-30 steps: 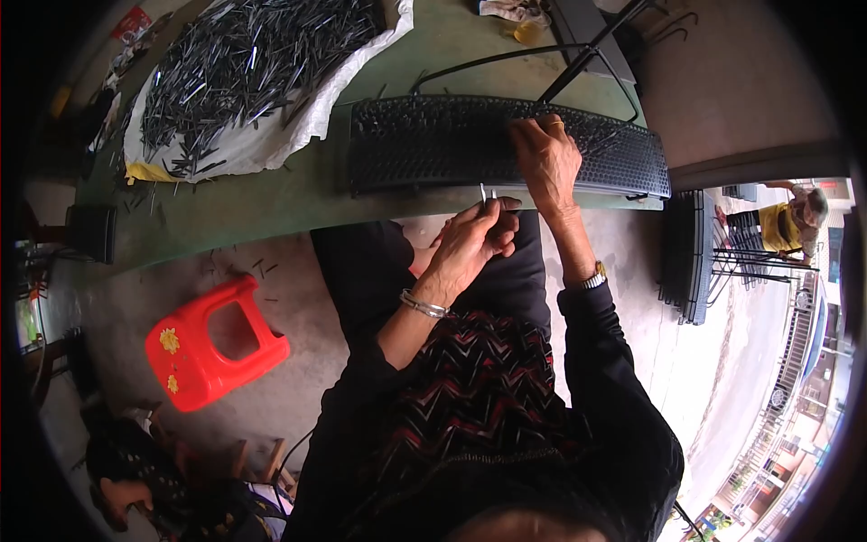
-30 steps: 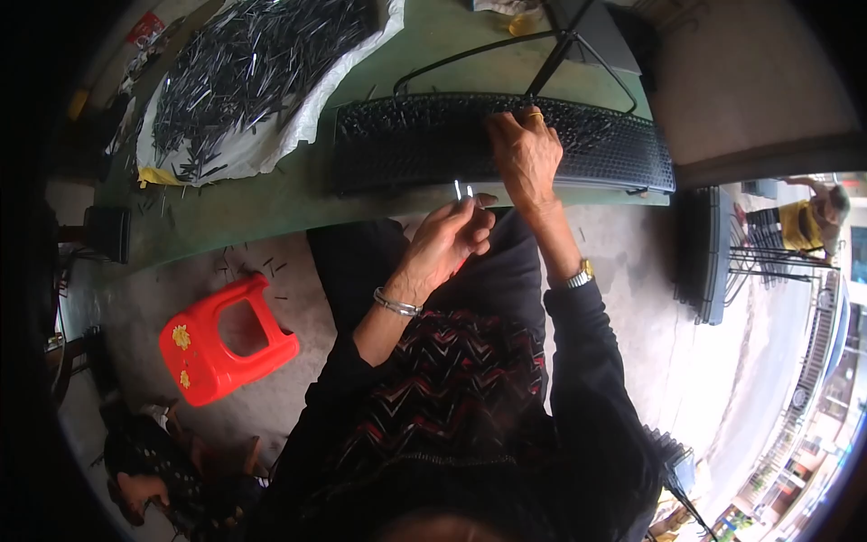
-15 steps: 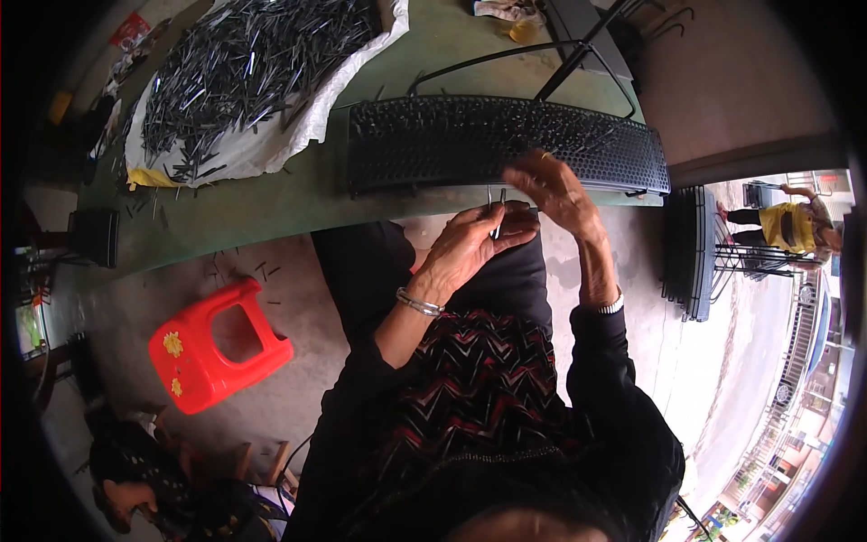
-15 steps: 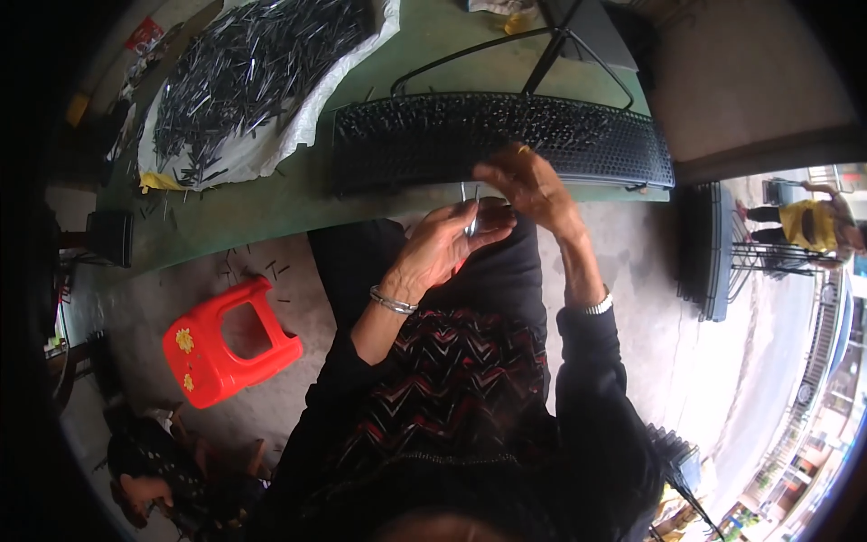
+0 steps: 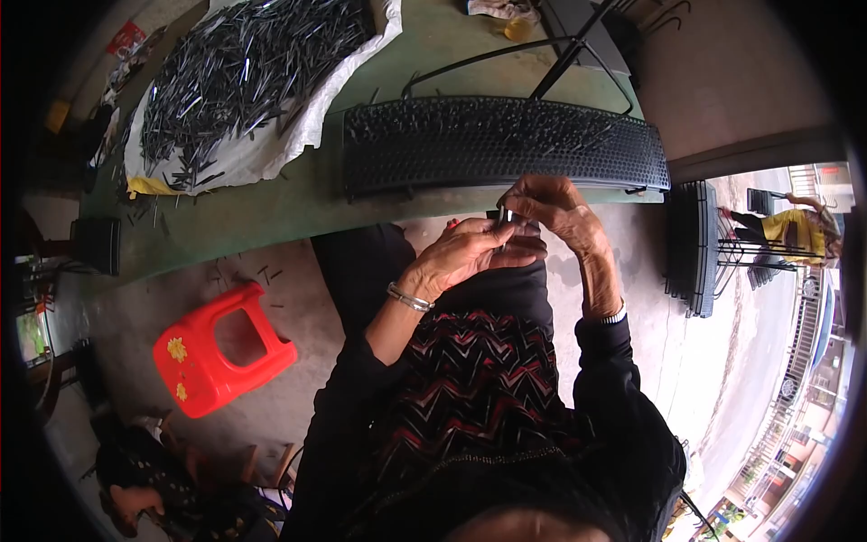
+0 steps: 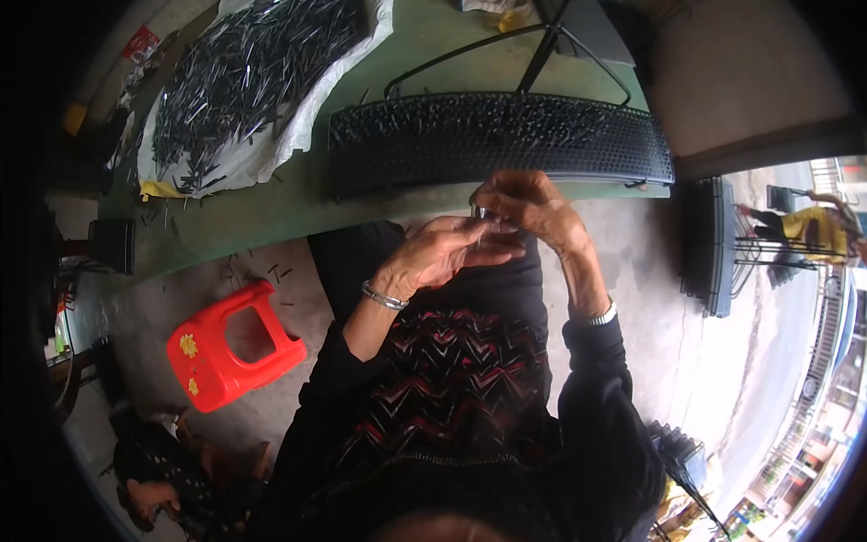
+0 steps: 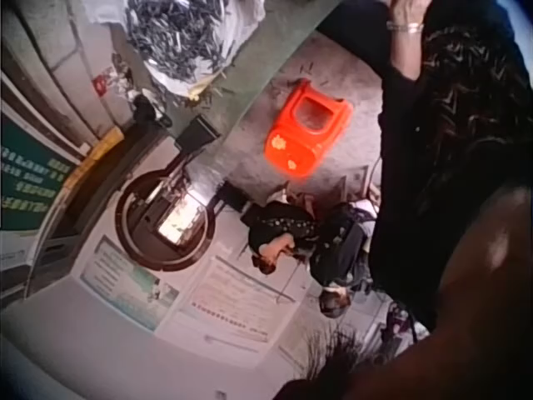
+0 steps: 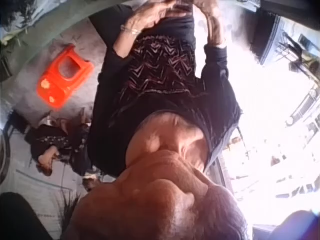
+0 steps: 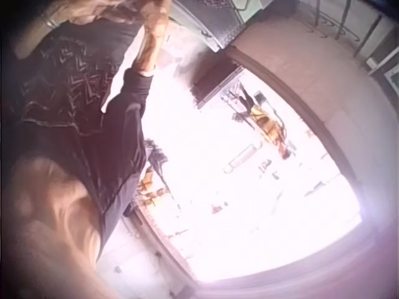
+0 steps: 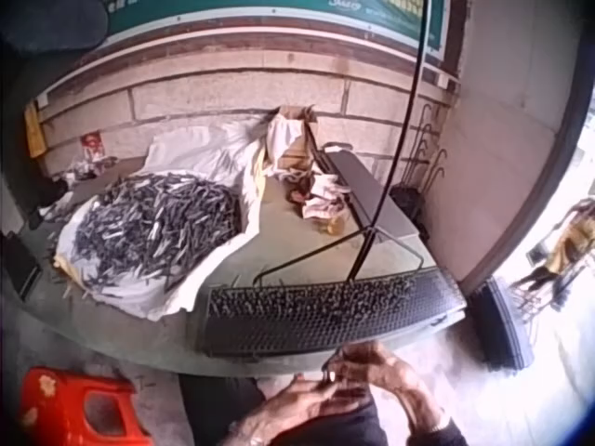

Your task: Assembling a metal mesh panel by manually inserting metal wire rods into a frame.

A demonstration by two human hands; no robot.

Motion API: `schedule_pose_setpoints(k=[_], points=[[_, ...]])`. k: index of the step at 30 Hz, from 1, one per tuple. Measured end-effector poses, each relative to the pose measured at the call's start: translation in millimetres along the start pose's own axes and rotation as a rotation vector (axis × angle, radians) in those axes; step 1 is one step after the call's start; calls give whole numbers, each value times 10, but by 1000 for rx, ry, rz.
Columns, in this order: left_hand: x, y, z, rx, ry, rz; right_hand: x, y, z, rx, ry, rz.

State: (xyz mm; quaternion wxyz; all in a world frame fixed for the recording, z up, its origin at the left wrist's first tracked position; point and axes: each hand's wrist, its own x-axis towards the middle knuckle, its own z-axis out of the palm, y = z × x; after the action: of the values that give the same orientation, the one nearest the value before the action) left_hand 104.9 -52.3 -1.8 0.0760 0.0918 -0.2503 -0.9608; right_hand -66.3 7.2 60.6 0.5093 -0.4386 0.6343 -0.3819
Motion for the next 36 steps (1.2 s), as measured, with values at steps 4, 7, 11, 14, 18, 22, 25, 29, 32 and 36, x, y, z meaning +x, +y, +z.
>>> schedule_pose_setpoints(k=[4,7,11,14,18,22,25,29,32,36], points=[[35,-14,-45,-8,55,-8,11,67,59,34,116,-117],[29,-9,-108,17,139,7,98,85,29,-71,397,-255],[3,-69,-125,13,171,18,287,99,26,-251,729,-382],[-5,-152,-156,35,122,-8,434,200,32,-317,813,-471],[27,-231,-216,23,137,-30,505,394,-16,-497,858,-463],[-102,-149,-210,62,201,3,571,344,92,-702,899,-528],[-117,-115,-206,82,233,17,587,308,122,-849,929,-509],[-148,-41,-139,128,230,77,548,287,73,-815,912,-470],[-219,53,-88,151,255,117,543,283,121,-782,873,-488],[-294,51,-201,135,293,166,535,254,189,-839,874,-408]])
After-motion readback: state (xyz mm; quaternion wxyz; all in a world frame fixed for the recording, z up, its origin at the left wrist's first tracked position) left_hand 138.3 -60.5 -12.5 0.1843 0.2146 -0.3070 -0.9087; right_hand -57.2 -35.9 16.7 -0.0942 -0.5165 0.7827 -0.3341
